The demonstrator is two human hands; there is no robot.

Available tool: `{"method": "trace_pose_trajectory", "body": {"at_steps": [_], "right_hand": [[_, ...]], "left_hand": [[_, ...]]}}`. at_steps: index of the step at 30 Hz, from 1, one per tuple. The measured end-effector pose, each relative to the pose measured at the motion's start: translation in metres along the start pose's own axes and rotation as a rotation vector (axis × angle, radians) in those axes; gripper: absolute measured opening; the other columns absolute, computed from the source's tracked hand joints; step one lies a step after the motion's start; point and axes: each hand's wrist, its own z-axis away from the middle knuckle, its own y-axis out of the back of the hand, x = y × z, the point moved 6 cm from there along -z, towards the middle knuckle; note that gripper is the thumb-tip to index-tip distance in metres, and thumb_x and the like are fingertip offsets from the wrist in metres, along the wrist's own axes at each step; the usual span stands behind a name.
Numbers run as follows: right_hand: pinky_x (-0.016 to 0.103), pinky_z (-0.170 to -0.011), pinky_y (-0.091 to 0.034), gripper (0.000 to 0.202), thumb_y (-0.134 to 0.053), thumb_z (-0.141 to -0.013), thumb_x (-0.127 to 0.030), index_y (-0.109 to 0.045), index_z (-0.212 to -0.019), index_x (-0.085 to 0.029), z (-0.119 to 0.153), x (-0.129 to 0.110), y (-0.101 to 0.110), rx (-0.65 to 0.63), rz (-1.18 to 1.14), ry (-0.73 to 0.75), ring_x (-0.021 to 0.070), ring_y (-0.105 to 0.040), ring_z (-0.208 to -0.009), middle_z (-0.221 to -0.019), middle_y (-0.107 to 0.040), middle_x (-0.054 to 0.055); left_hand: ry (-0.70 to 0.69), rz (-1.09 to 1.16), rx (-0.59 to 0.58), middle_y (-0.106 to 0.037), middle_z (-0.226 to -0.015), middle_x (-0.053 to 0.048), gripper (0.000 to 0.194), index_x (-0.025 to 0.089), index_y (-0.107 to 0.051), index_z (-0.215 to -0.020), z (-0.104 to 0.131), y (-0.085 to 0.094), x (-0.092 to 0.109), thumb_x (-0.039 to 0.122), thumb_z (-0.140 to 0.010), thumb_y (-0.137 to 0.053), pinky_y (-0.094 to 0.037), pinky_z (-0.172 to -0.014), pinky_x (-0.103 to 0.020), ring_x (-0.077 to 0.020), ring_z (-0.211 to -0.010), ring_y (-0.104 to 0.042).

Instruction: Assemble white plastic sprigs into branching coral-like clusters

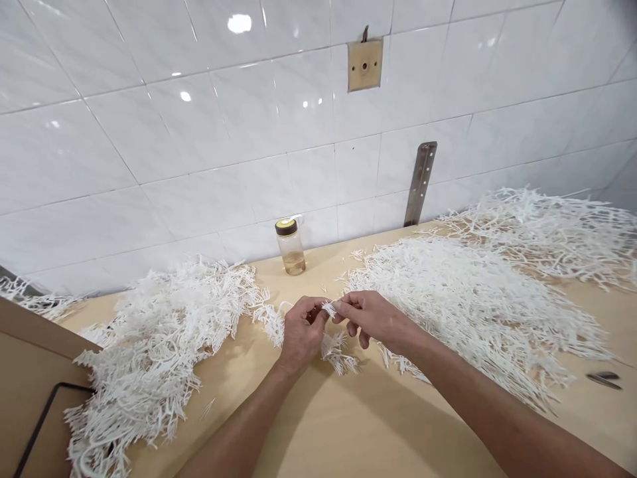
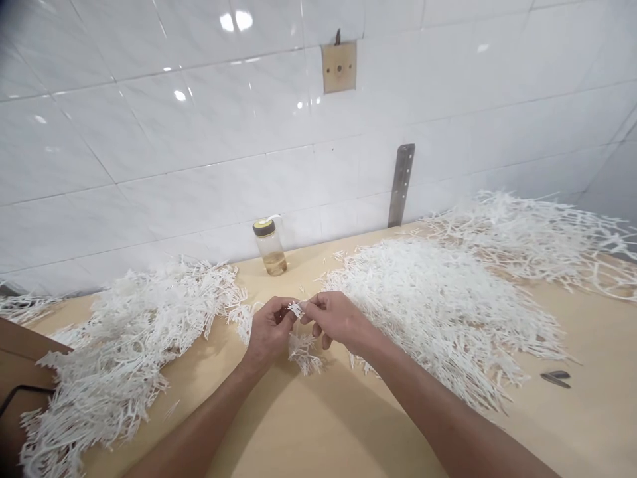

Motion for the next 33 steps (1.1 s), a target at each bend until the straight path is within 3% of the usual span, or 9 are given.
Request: {"method": "trace_pose_trajectory", "body": {"at_steps": [2,5,9,11,14,17,20,28,33], "right_hand": [[0.02,-0.037,-0.043,0.031,-0.068,-0.082,-0.046,-0.064,-0.083,-0.016,-0.001,0.0,0.0,-0.009,-0.106,-0.02,0.0098,-0.058,-0.055,-0.09,-0.068,0.008],[0.019,-0.038,-0.045,0.032,-0.074,-0.077,-0.045,-0.062,-0.083,-0.016,0.001,-0.003,-0.001,0.029,-0.207,-0.028,0.0108,-0.057,-0.061,-0.084,-0.063,0.005],[0.021,-0.04,-0.048,0.032,-0.079,-0.07,-0.038,-0.062,-0.087,-0.016,0.002,-0.007,0.0,0.102,-0.218,0.04,0.0123,-0.057,-0.064,-0.077,-0.059,0.002],[0.022,-0.043,-0.05,0.032,-0.078,-0.071,-0.035,-0.062,-0.09,-0.016,0.001,-0.007,0.003,0.118,-0.181,0.088,0.0125,-0.058,-0.064,-0.077,-0.06,0.002],[0.023,-0.045,-0.052,0.03,-0.075,-0.073,-0.032,-0.063,-0.094,-0.016,0.0,-0.009,0.008,0.128,-0.122,0.149,0.0119,-0.058,-0.062,-0.077,-0.061,0.001],[0.023,-0.046,-0.053,0.029,-0.073,-0.074,-0.032,-0.062,-0.096,-0.016,0.0,-0.013,0.009,0.106,-0.097,0.191,0.0115,-0.059,-0.062,-0.079,-0.063,0.002],[0.023,-0.047,-0.053,0.027,-0.072,-0.075,-0.032,-0.062,-0.094,-0.016,0.003,-0.018,0.008,0.068,-0.085,0.225,0.0118,-0.059,-0.063,-0.08,-0.063,0.002],[0.023,-0.048,-0.053,0.02,-0.068,-0.078,-0.031,-0.063,-0.091,-0.017,0.011,-0.03,0.009,0.018,0.006,0.32,0.0147,-0.061,-0.071,-0.085,-0.067,0.005],[0.023,-0.048,-0.051,0.019,-0.067,-0.081,-0.035,-0.063,-0.085,-0.017,0.015,-0.036,0.005,-0.015,0.079,0.324,0.0136,-0.059,-0.066,-0.076,-0.065,0.003]], "left_hand": [[-0.08,-0.037,0.006,-0.065,-0.078,-0.002,0.019,0.021,-0.076,-0.09,0.001,0.001,0.008,0.014,-0.082,-0.06,-0.044,-0.061,-0.025,-0.0128,-0.066,-0.056],[-0.17,-0.09,0.016,-0.064,-0.078,-0.004,0.019,0.023,-0.077,-0.09,0.003,0.003,0.018,0.016,-0.085,-0.059,-0.045,-0.064,-0.026,-0.0147,-0.069,-0.057],[-0.171,-0.116,-0.008,-0.063,-0.08,-0.006,0.02,0.024,-0.079,-0.089,0.006,0.001,0.024,0.021,-0.087,-0.059,-0.046,-0.069,-0.029,-0.0178,-0.075,-0.058],[-0.098,-0.049,-0.013,-0.066,-0.084,-0.007,0.016,0.024,-0.078,-0.089,0.005,0.001,0.02,0.024,-0.085,-0.062,-0.046,-0.07,-0.029,-0.0183,-0.076,-0.059],[0.12,0.162,-0.032,-0.066,-0.077,-0.004,0.014,0.02,-0.072,-0.09,0.002,-0.001,0.007,0.027,-0.078,-0.069,-0.046,-0.062,-0.028,-0.0158,-0.065,-0.059],[0.37,0.421,-0.105,-0.063,-0.068,-0.001,0.023,0.018,-0.062,-0.087,0.0,-0.008,-0.004,0.033,-0.073,-0.073,-0.045,-0.052,-0.026,-0.0137,-0.055,-0.057],[0.565,0.567,-0.188,-0.064,-0.071,-0.002,0.034,0.016,-0.059,-0.084,0.001,-0.012,-0.008,0.046,-0.075,-0.071,-0.045,-0.05,-0.026,-0.0135,-0.053,-0.058],[0.753,0.443,-0.391,-0.067,-0.069,-0.006,0.048,0.013,-0.062,-0.068,0.007,-0.014,-0.013,0.06,-0.07,-0.071,-0.028,-0.039,-0.022,-0.0088,-0.042,-0.051],[0.816,0.486,-0.41,-0.066,-0.069,-0.004,0.036,0.013,-0.066,-0.068,0.01,-0.016,-0.012,0.045,-0.065,-0.081,-0.027,-0.04,-0.023,-0.0087,-0.045,-0.051]]}}
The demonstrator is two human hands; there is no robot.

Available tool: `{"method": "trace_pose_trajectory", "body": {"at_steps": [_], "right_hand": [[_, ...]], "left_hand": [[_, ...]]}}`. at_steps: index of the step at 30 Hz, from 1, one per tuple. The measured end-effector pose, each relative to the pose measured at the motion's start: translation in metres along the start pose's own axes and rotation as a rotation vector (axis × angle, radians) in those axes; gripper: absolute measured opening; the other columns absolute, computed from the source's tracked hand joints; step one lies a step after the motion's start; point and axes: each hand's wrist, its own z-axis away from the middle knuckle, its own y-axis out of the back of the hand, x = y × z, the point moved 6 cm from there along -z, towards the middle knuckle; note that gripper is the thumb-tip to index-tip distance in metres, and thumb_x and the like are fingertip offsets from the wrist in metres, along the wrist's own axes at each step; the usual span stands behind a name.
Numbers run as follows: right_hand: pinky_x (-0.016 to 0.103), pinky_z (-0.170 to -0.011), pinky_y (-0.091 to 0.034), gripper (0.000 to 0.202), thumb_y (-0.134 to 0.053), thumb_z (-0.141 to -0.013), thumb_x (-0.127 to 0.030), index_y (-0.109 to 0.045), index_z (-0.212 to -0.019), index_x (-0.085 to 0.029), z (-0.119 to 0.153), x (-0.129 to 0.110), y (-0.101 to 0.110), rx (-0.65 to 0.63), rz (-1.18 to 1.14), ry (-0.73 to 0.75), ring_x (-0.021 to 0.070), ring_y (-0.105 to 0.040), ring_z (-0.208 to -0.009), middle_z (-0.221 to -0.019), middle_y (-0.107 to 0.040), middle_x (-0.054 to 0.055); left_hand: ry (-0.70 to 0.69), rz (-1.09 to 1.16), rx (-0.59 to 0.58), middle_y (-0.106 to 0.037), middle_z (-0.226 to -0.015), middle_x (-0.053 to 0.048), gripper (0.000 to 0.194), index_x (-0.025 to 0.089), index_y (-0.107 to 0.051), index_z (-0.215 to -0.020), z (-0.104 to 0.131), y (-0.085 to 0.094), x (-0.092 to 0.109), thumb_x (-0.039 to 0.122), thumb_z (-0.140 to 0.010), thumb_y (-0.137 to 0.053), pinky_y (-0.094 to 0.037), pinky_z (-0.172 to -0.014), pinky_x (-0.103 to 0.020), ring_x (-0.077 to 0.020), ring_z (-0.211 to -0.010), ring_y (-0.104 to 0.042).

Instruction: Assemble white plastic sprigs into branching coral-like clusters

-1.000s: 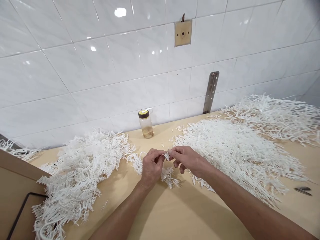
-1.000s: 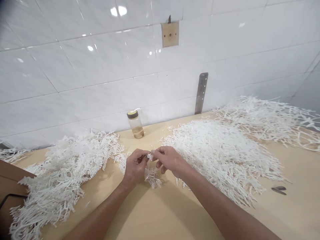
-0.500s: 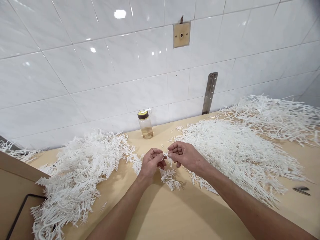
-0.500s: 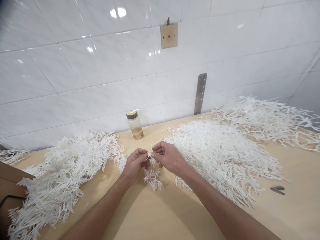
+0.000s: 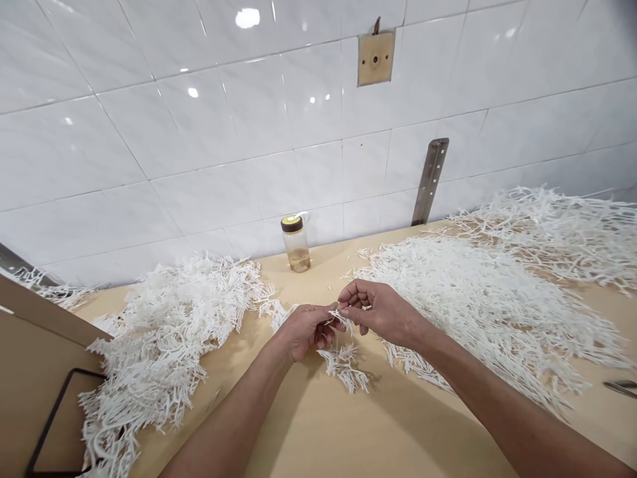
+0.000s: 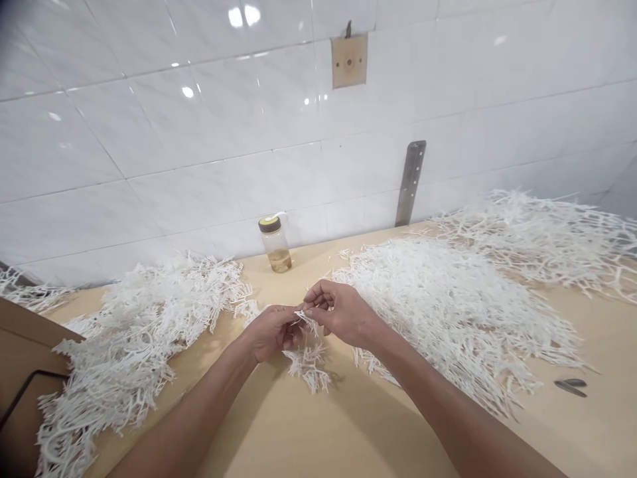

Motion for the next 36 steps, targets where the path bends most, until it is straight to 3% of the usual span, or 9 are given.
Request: {"method": "trace_pose_trajectory", "body": {"at_steps": [7,16,21,27,31,36], "right_hand": [[0.022,-0.046,-0.052,0.018,-0.067,-0.079,-0.033,-0.063,-0.087,-0.018,-0.002,0.011,0.003,0.016,0.048,0.002,0.0147,-0.058,-0.07,-0.08,-0.065,0.004],[0.023,-0.046,-0.052,0.017,-0.065,-0.081,-0.034,-0.063,-0.088,-0.019,-0.004,0.02,0.006,0.035,0.069,-0.006,0.0157,-0.059,-0.072,-0.079,-0.064,0.003],[0.023,-0.044,-0.05,0.025,-0.069,-0.078,-0.039,-0.062,-0.09,-0.018,-0.005,0.023,0.009,0.093,0.0,-0.109,0.0124,-0.057,-0.062,-0.082,-0.064,0.003],[0.02,-0.039,-0.042,0.024,-0.064,-0.085,-0.038,-0.064,-0.095,-0.017,-0.009,0.046,0.006,0.073,-0.075,-0.227,0.0074,-0.048,-0.043,-0.067,-0.062,-0.001],[0.02,-0.039,-0.041,0.024,-0.061,-0.087,-0.039,-0.066,-0.093,-0.016,-0.013,0.061,-0.006,0.038,-0.135,-0.24,0.0083,-0.049,-0.043,-0.061,-0.058,-0.002],[0.019,-0.038,-0.039,0.027,-0.061,-0.087,-0.043,-0.066,-0.092,-0.017,-0.011,0.065,-0.018,-0.022,-0.119,-0.242,0.0079,-0.048,-0.042,-0.057,-0.053,-0.004]], "left_hand": [[-0.028,0.167,0.061,-0.061,-0.064,-0.002,0.023,0.012,-0.068,-0.068,-0.005,-0.002,-0.008,0.024,-0.054,-0.082,-0.021,-0.04,-0.022,-0.006,-0.046,-0.043],[-0.036,0.205,0.026,-0.061,-0.067,-0.002,0.018,0.013,-0.063,-0.066,-0.004,-0.005,-0.009,0.023,-0.057,-0.075,-0.023,-0.04,-0.021,-0.0059,-0.046,-0.044],[-0.131,0.114,0.058,-0.055,-0.057,0.001,0.031,0.015,-0.058,-0.064,-0.007,0.002,-0.005,0.034,-0.06,-0.081,-0.024,-0.039,-0.021,-0.0061,-0.043,-0.042],[-0.24,0.006,0.047,-0.046,-0.044,0.006,0.044,0.019,-0.053,-0.072,-0.011,0.015,0.0,0.054,-0.067,-0.079,-0.017,-0.037,-0.018,-0.0042,-0.035,-0.032],[-0.263,-0.015,0.044,-0.046,-0.043,0.007,0.045,0.019,-0.053,-0.077,-0.011,0.019,0.001,0.056,-0.068,-0.078,-0.015,-0.036,-0.017,-0.0044,-0.035,-0.03],[-0.295,0.006,0.036,-0.046,-0.043,0.007,0.044,0.019,-0.054,-0.078,-0.012,0.019,0.001,0.054,-0.069,-0.078,-0.015,-0.036,-0.017,-0.0042,-0.034,-0.029]]}}
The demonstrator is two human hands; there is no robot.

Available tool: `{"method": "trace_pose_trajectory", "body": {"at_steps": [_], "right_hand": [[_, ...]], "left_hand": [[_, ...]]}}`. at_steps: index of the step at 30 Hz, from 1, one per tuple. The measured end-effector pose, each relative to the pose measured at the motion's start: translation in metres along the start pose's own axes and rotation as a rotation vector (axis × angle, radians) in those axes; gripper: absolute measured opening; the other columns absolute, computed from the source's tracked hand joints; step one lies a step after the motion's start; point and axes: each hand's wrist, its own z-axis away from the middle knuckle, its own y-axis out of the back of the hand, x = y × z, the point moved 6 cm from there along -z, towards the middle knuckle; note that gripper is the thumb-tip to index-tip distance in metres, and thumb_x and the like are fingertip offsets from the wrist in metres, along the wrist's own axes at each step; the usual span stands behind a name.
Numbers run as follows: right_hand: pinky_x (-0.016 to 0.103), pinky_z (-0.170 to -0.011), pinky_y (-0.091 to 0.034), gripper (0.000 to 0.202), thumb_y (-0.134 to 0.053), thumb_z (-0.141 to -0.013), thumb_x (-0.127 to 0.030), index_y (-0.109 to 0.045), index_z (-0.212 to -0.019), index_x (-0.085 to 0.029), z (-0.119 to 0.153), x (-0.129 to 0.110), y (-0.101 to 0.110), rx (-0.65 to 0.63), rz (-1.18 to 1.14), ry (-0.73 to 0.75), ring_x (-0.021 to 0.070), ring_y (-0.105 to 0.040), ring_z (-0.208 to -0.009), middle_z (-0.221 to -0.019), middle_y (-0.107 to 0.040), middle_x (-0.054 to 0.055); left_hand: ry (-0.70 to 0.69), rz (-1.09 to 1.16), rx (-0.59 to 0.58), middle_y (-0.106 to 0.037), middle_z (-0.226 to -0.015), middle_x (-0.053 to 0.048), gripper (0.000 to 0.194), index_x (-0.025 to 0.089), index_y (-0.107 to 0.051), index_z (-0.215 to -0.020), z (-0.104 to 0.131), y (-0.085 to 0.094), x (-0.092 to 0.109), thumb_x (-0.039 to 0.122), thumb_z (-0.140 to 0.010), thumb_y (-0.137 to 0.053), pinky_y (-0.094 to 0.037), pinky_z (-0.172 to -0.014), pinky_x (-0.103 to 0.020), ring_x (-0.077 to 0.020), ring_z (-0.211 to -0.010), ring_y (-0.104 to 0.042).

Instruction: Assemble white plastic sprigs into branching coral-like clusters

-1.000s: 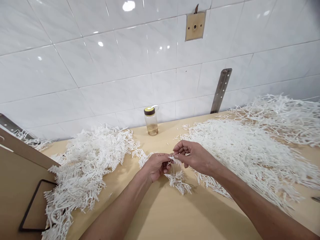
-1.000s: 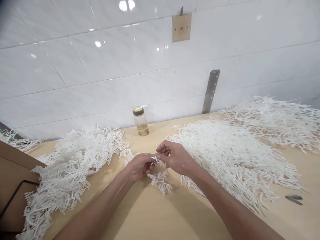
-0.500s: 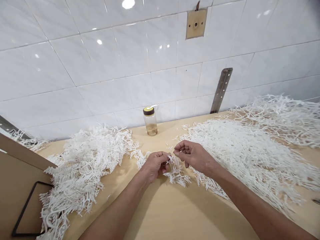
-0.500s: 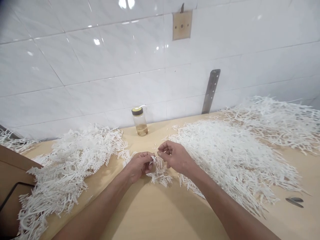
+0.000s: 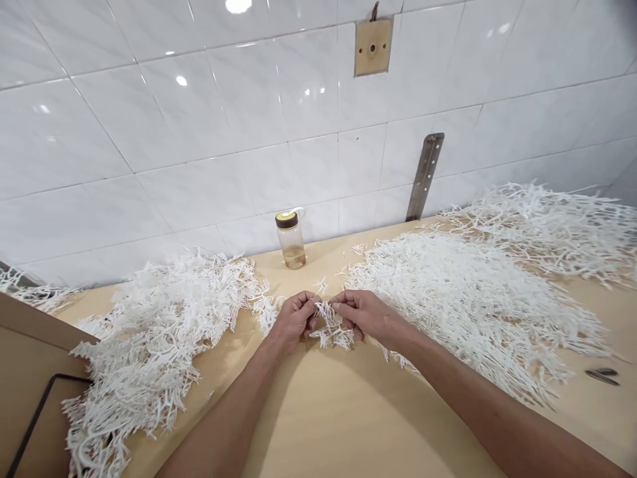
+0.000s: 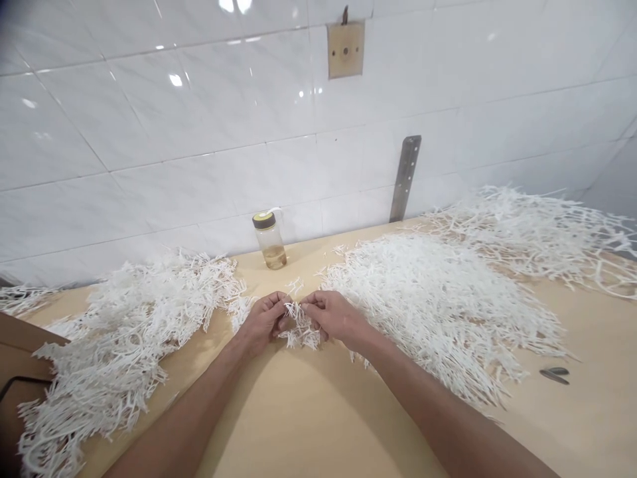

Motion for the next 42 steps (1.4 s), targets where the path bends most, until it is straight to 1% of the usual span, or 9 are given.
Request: {"method": "trace_pose_trajectory", "body": {"at_steps": [5,12,17,21,23,27,35,39,42], "right_hand": [[0.017,-0.036,-0.034,0.023,-0.061,-0.085,-0.04,-0.063,-0.081,-0.018,0.002,-0.002,-0.001,0.004,0.035,-0.005,0.0067,-0.043,-0.04,-0.053,-0.048,-0.006],[0.017,-0.035,-0.036,0.013,-0.06,-0.081,-0.03,-0.061,-0.078,-0.018,0.002,-0.003,-0.001,0.095,0.128,-0.044,0.0072,-0.045,-0.04,-0.055,-0.051,-0.005],[0.018,-0.033,-0.033,0.009,-0.056,-0.077,-0.02,-0.057,-0.067,-0.018,0.001,0.002,-0.008,0.214,0.29,-0.092,0.008,-0.049,-0.034,-0.052,-0.055,-0.005],[0.019,-0.033,-0.031,0.014,-0.055,-0.076,-0.02,-0.053,-0.062,-0.019,-0.003,0.009,-0.012,0.242,0.29,-0.132,0.0106,-0.049,-0.029,-0.04,-0.052,-0.005],[0.019,-0.033,-0.031,0.017,-0.052,-0.077,-0.021,-0.051,-0.06,-0.02,-0.004,0.013,-0.011,0.248,0.263,-0.148,0.0111,-0.049,-0.028,-0.036,-0.05,-0.004],[0.02,-0.032,-0.031,0.012,-0.05,-0.079,-0.023,-0.051,-0.066,-0.021,-0.005,0.017,-0.007,0.261,0.161,-0.148,0.0103,-0.048,-0.03,-0.044,-0.055,-0.004],[0.02,-0.031,-0.028,0.019,-0.067,-0.077,-0.035,-0.054,-0.077,-0.021,-0.005,0.013,0.0,0.206,-0.321,-0.008,0.0073,-0.038,-0.033,-0.046,-0.05,-0.008],[0.019,-0.033,-0.031,0.025,-0.074,-0.073,-0.036,-0.061,-0.085,-0.019,-0.004,0.01,-0.001,0.144,-0.422,-0.068,0.0067,-0.039,-0.037,-0.05,-0.05,-0.008],[0.019,-0.035,-0.034,0.031,-0.079,-0.069,-0.04,-0.064,-0.082,-0.016,-0.003,0.008,-0.005,0.082,-0.471,-0.124,0.006,-0.043,-0.044,-0.06,-0.056,-0.004]], "left_hand": [[-0.02,0.055,0.004,-0.046,-0.043,0.007,0.043,0.019,-0.054,-0.078,-0.001,0.0,-0.002,0.053,-0.069,-0.079,-0.017,-0.036,-0.016,-0.0041,-0.035,-0.03],[-0.032,0.077,0.006,-0.044,-0.044,0.008,0.04,0.02,-0.053,-0.079,-0.003,-0.001,-0.005,0.049,-0.07,-0.078,-0.016,-0.035,-0.017,-0.0056,-0.035,-0.031],[-0.177,-0.121,0.173,-0.05,-0.051,0.006,0.035,0.019,-0.053,-0.075,-0.002,-0.001,-0.012,0.05,-0.078,-0.07,-0.028,-0.04,-0.018,-0.0071,-0.041,-0.039],[-0.322,-0.262,0.307,-0.051,-0.054,0.004,0.032,0.019,-0.053,-0.073,0.006,-0.001,-0.006,0.046,-0.085,-0.062,-0.037,-0.049,-0.02,-0.0091,-0.049,-0.045],[-0.327,-0.249,0.33,-0.052,-0.054,0.004,0.032,0.019,-0.054,-0.073,0.008,-0.001,-0.004,0.047,-0.086,-0.061,-0.038,-0.05,-0.021,-0.0099,-0.05,-0.047],[-0.238,-0.122,0.249,-0.055,-0.057,0.003,0.035,0.018,-0.056,-0.074,0.003,-0.001,-0.005,0.05,-0.081,-0.067,-0.042,-0.051,-0.022,-0.0106,-0.051,-0.051],[-0.039,0.176,0.181,-0.054,-0.054,0.005,0.038,0.017,-0.061,-0.078,-0.006,0.004,-0.012,0.048,-0.069,-0.081,-0.036,-0.044,-0.018,-0.0064,-0.044,-0.046],[-0.029,0.233,0.19,-0.053,-0.054,0.005,0.038,0.017,-0.061,-0.078,-0.004,0.002,-0.007,0.044,-0.065,-0.085,-0.033,-0.041,-0.017,-0.0055,-0.043,-0.045],[-0.035,0.241,0.193,-0.054,-0.056,0.005,0.039,0.017,-0.062,-0.077,-0.004,0.001,-0.004,0.044,-0.062,-0.086,-0.033,-0.04,-0.017,-0.0052,-0.043,-0.045]]}}
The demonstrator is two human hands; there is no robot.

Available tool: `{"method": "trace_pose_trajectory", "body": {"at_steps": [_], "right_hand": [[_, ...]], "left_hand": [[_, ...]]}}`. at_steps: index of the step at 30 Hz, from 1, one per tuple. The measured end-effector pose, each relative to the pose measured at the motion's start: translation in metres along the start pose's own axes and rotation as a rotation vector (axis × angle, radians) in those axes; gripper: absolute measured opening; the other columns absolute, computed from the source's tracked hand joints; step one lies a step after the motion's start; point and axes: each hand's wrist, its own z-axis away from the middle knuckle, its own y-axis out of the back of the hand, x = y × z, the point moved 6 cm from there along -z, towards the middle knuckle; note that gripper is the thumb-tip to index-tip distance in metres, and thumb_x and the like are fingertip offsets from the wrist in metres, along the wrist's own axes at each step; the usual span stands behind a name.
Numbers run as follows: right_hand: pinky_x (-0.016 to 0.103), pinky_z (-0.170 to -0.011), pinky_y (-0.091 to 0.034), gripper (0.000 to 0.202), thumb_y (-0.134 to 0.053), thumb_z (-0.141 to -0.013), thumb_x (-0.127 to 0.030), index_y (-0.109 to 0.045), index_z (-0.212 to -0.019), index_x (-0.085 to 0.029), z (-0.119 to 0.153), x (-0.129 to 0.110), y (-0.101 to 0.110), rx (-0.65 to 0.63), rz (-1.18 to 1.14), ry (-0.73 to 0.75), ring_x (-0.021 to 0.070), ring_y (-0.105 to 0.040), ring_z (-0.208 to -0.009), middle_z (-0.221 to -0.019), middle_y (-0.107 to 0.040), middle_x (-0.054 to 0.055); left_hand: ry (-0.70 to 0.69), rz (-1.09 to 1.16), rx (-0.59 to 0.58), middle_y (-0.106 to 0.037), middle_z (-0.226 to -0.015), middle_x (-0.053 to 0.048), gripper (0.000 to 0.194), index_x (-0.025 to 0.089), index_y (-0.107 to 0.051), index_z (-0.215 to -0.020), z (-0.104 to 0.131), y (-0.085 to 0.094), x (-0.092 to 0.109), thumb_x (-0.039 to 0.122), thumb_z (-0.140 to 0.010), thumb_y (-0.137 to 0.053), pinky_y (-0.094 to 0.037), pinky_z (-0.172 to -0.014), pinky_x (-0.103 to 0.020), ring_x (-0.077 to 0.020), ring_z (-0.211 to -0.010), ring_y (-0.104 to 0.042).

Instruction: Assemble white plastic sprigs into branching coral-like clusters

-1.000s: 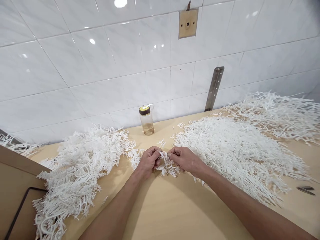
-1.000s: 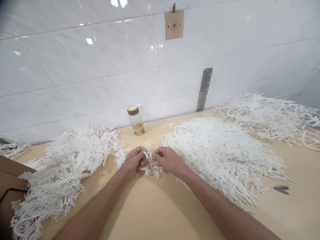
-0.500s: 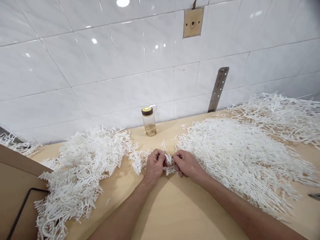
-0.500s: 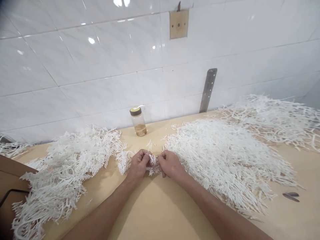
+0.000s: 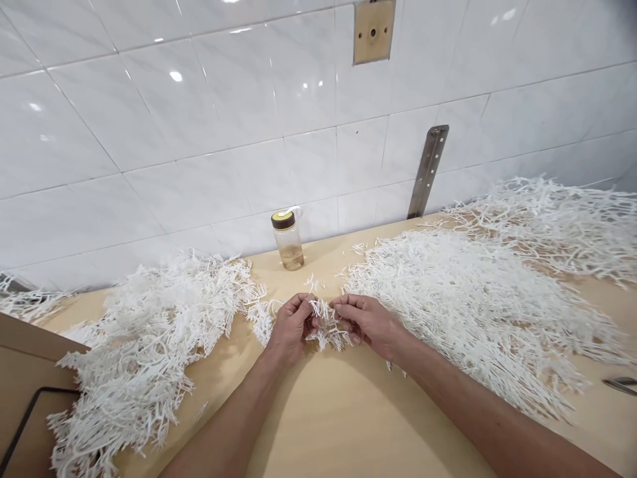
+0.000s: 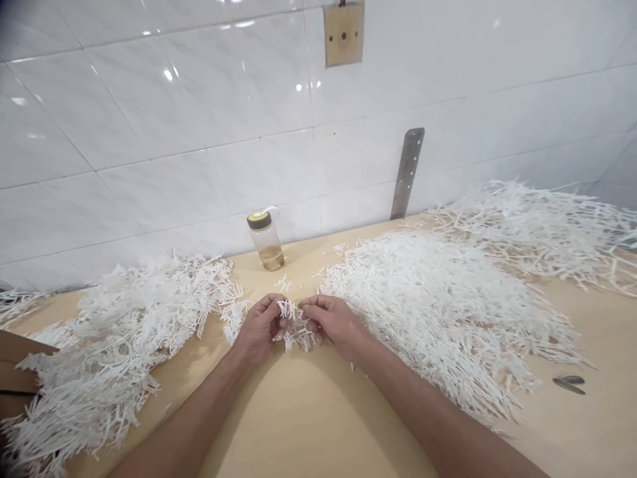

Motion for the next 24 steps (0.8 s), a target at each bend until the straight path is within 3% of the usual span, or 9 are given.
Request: {"method": "trace_pose_trajectory", "body": {"at_steps": [7,18,24], "right_hand": [[0.02,-0.04,-0.038,0.042,-0.077,-0.069,-0.055,-0.062,-0.072,-0.016,-0.0005,0.0031,-0.008,-0.088,-0.063,-0.04,0.0077,-0.046,-0.047,-0.055,-0.055,-0.002],[0.021,-0.041,-0.037,0.043,-0.078,-0.069,-0.055,-0.057,-0.066,-0.017,0.0002,0.005,-0.0065,-0.106,0.027,0.001,0.0058,-0.043,-0.042,-0.052,-0.053,-0.005],[0.021,-0.041,-0.041,0.041,-0.077,-0.07,-0.055,-0.06,-0.07,-0.017,-0.0023,0.0058,-0.0048,-0.096,0.017,-0.001,0.0094,-0.05,-0.049,-0.057,-0.057,-0.002]], "left_hand": [[0.014,-0.064,-0.02,-0.056,-0.056,0.004,0.038,0.016,-0.062,-0.077,0.0002,-0.0008,-0.0032,0.045,-0.065,-0.084,-0.032,-0.041,-0.017,-0.0054,-0.044,-0.045],[-0.049,-0.209,0.007,-0.057,-0.055,0.004,0.036,0.016,-0.064,-0.077,-0.0001,0.001,-0.005,0.048,-0.069,-0.08,-0.035,-0.045,-0.018,-0.0065,-0.045,-0.046],[-0.033,-0.233,0.007,-0.056,-0.055,0.004,0.037,0.016,-0.064,-0.076,0.0,0.0008,-0.004,0.049,-0.069,-0.079,-0.036,-0.047,-0.019,-0.0072,-0.046,-0.047]]}}
